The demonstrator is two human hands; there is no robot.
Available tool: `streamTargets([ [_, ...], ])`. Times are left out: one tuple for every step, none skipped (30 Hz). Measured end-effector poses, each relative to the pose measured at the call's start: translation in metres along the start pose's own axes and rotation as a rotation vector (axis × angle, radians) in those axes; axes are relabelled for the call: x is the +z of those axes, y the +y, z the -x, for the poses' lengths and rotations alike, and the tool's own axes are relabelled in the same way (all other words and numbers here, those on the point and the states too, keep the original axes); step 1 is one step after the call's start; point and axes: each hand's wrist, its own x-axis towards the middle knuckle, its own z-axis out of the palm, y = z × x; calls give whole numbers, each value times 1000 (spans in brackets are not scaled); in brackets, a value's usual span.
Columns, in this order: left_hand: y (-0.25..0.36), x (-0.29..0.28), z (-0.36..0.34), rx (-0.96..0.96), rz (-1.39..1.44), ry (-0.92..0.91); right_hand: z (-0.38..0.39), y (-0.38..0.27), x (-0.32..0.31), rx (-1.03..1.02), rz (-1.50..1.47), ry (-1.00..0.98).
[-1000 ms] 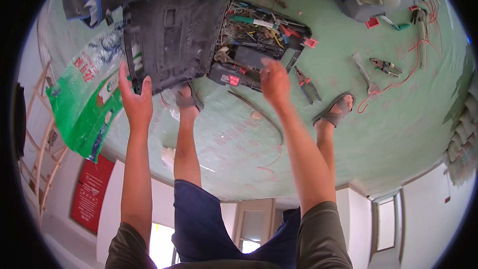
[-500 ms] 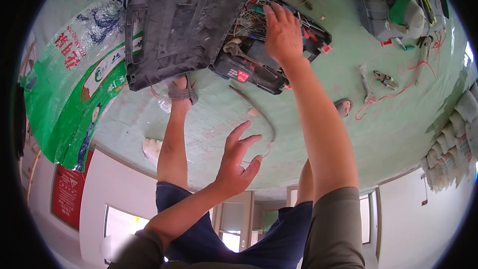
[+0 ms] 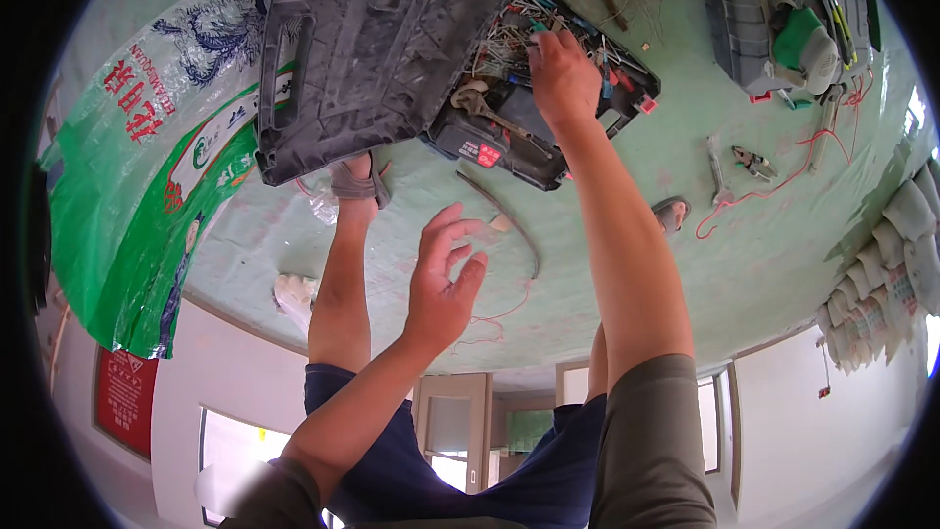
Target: Installing a wall conduit for electrical wiring using a hammer and a screwdriver.
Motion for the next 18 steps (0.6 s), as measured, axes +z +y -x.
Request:
streamTargets([
  [-1,-4,-3,2,0,0,-7,-6,3,-20,17,21],
  [-2,-8,-6,-24,59,18,-13,-10,4,6,67,-31],
  [-4,-10,-8,-53,120,36,-17,-10,5,7,68,-32],
  [-5,-12,-11,-43,107,61,-21,-10,6,-2,130,-67],
  [-5,-13,-13,-44,110,59,-22,-8,6,-10,195,-102],
  [-1,-15,-14,-94,123,64,-22,-9,5,-9,196,-103],
  [1,-16,-15,-143,137,67,-22,-8,3,-1,160,-94],
  [1,-14,-15,-143,142,63,-22,-6,0,6,126,-85],
  [1,-14,-14,-169,186,60,-20,-10,-5,5,125,-84],
  [-1,-15,-12,-196,229,58,-14,-15,-12,117,113,-100],
  [-3,-17,-12,-198,229,60,-6,-20,-19,229,102,-116],
  [-3,-21,-14,-259,318,7,5,-23,-25,232,-20,-98],
  [-4,-22,-16,-326,411,-50,21,-25,-33,236,-136,-85],
  [-3,-22,-17,-328,415,-51,38,-30,-41,205,-323,-153],
  [6,-23,-19,-352,560,-37,56,-42,-54,172,-508,-217],
  [11,-19,-21,-376,715,-32,79,-50,-66,122,-591,-248],
  [14,-19,-23,-376,718,-36,102,-65,-73,73,-690,-281],
  [15,-20,-22,-362,815,-11,124,-82,-83,27,-717,-365],
])
